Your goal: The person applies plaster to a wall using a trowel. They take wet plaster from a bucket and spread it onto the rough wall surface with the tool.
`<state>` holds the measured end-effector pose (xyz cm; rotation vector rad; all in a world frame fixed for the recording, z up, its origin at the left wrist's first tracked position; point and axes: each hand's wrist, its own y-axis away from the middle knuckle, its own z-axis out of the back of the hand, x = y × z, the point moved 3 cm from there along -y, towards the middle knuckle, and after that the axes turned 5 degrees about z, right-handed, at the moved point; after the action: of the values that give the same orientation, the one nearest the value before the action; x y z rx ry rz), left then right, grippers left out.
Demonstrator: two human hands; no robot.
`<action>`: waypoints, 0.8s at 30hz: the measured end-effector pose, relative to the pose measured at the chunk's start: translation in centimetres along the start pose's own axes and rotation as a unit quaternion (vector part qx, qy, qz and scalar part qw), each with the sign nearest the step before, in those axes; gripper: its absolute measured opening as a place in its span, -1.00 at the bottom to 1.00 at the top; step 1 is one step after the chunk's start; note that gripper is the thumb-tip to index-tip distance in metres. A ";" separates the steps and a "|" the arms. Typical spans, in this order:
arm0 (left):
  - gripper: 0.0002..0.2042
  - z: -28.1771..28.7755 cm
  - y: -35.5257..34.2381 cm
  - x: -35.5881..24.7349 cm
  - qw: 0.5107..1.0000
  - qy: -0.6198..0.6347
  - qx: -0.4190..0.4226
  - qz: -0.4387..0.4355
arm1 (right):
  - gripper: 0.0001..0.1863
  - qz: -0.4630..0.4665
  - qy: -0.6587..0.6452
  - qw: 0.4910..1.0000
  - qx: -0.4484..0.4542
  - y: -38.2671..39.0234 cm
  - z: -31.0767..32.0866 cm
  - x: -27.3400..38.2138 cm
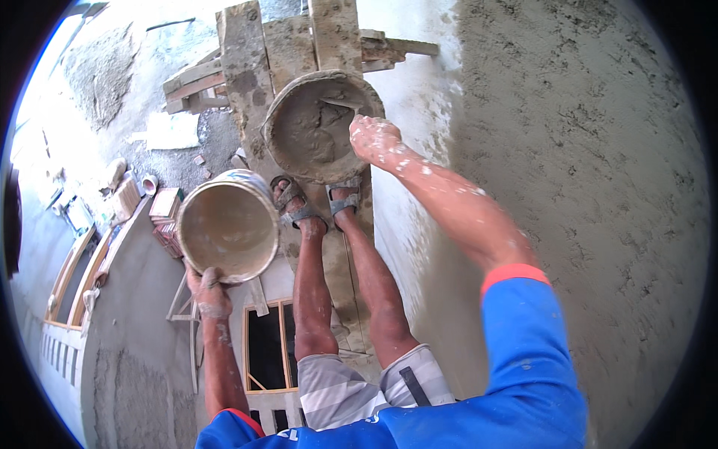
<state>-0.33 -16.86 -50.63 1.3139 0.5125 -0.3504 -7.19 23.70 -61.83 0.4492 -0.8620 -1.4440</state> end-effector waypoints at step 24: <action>-0.26 -13.3 2.0 1.9 0.980 -0.193 -0.015 0.051 | -0.39 -0.232 -0.429 0.857 -0.167 11.8 -6.7 7.4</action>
<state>0.17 -3.39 -52.27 1.2006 0.1228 -0.4958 4.97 16.43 -55.62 -0.3315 -1.2067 -2.2588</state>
